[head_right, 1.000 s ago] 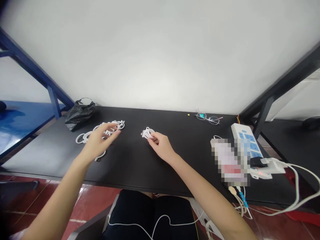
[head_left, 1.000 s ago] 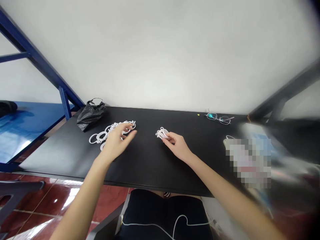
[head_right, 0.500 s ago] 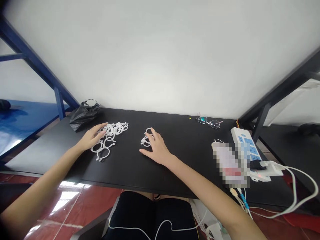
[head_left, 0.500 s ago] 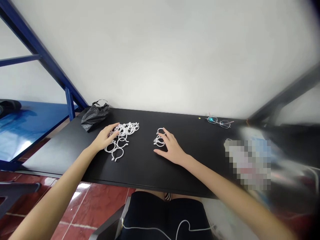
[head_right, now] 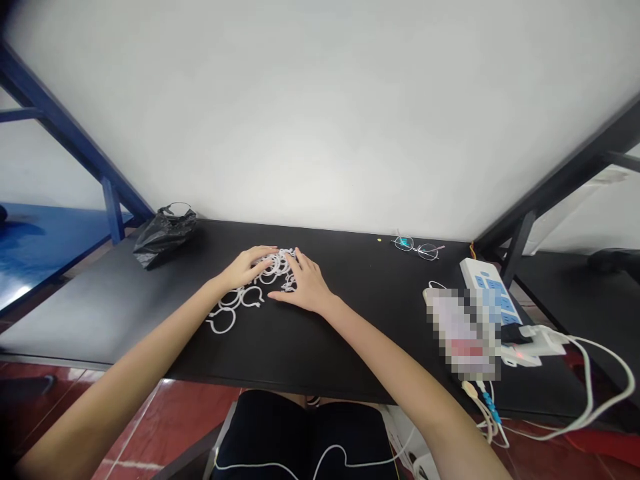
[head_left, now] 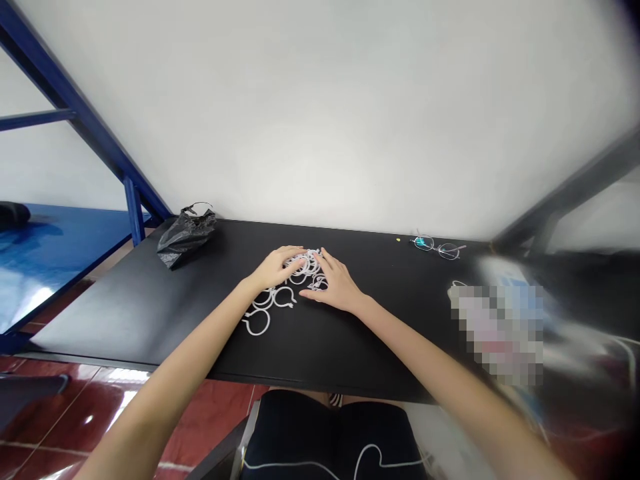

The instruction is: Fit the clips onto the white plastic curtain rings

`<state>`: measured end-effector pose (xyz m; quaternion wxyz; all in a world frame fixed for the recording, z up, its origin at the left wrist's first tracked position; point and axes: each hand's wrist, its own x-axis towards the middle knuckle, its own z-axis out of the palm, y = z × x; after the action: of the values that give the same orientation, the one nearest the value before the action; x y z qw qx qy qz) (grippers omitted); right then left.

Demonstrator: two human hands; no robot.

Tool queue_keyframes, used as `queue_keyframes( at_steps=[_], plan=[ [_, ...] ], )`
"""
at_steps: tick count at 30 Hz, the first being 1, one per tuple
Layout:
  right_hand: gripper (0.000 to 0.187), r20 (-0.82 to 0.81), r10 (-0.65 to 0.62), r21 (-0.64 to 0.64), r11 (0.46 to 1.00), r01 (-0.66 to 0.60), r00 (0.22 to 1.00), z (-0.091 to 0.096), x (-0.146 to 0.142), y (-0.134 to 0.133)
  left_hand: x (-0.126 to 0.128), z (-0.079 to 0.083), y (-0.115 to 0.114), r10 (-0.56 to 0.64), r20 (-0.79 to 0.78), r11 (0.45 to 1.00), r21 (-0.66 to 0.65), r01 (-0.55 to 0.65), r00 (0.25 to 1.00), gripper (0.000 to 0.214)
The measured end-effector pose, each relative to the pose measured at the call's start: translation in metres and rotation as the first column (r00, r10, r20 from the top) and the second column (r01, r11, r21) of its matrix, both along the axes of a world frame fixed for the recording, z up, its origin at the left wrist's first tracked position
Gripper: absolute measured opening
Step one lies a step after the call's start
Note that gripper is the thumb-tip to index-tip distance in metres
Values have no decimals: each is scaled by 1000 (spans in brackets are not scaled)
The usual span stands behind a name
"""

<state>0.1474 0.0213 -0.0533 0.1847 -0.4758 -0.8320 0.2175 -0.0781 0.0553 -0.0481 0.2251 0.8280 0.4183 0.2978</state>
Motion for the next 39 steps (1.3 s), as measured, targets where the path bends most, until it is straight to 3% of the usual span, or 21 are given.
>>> queue_keyframes(
  at_steps=[6,10,14,18,22,25,27,30,35,39],
  plan=[
    [88,-90,-150,-54,988,146,985,0,46,0,67,-3,4,19,139,999,-50,-12,990,49],
    [66,-257,-239,-65,971,230,937,-1,64,-1,91,4,4,15,175,993,-121,6,984,44],
    [47,-342,-256,-8,963,270,904,-2,69,-2,74,19,-18,168,168,983,-99,-153,971,37],
    [34,-439,-285,45,940,338,852,-2,73,2,31,28,-79,133,75,988,-90,-126,988,35],
    [23,-532,-286,90,917,388,797,-6,75,7,0,13,-141,200,-107,980,25,-199,974,51],
    [19,-571,-278,96,912,399,773,-11,74,8,-2,0,-164,186,-134,983,32,-183,973,34],
    [18,-575,-277,92,913,397,770,-13,72,8,4,-3,-168,125,-150,992,-9,-127,981,18],
    [17,-575,-273,89,916,390,772,-16,71,8,17,0,-162,63,-178,995,-60,-75,982,24],
    [18,-595,-268,68,923,380,758,-14,70,8,34,5,-137,-6,-209,1000,-30,0,978,20],
    [17,-600,-257,68,928,367,758,-9,68,4,45,24,-118,-104,-278,993,-84,84,955,20]
  ],
)
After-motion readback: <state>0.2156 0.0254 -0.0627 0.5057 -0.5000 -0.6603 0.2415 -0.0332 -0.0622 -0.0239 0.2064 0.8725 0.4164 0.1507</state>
